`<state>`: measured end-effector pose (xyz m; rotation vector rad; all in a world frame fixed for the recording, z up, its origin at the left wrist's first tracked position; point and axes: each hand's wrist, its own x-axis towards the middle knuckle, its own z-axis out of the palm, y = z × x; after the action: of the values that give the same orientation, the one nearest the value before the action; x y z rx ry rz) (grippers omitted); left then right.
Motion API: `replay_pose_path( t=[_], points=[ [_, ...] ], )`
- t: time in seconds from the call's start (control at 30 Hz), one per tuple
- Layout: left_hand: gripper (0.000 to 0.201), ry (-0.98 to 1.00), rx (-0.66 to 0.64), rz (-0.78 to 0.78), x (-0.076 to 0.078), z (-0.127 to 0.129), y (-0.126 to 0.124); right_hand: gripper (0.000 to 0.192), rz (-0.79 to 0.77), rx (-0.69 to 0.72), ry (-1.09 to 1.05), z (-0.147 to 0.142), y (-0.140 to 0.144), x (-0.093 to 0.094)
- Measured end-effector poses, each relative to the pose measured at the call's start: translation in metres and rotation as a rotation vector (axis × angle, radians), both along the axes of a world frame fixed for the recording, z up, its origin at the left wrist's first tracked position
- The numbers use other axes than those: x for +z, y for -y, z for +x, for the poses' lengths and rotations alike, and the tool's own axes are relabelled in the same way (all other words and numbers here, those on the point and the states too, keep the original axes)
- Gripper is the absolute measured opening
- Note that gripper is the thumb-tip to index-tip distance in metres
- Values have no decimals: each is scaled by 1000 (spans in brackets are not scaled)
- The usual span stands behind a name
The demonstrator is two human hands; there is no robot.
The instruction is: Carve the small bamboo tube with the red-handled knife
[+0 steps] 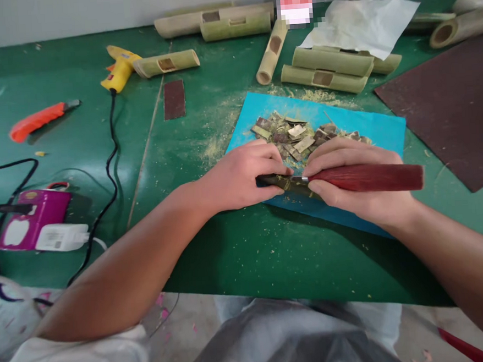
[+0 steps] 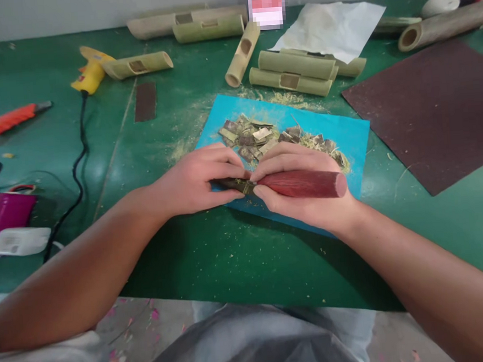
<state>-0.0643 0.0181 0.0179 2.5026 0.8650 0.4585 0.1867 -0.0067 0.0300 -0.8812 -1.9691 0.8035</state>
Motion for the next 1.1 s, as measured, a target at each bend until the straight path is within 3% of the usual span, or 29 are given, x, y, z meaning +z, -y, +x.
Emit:
replay_pose_path(
  t=[0.1,0.4,0.63,0.9,1.1],
  points=[
    [20,18,-8,-1,-1,-1,0,14,39,24,0,-1,-1,2],
    [26,11,3,-10,-1,-1,-2,13,62,-92,-15,4,6,-1],
    [19,-16,-1,-23,1,0,-2,13,0,-12,5,1,3,-2],
    [20,-11,-11,-15,1,0,-1,16,45,30,23,-2,1,4],
    [26,-4,13,-33,0,-1,-2,14,61,-58,35,2,7,2]
  ],
)
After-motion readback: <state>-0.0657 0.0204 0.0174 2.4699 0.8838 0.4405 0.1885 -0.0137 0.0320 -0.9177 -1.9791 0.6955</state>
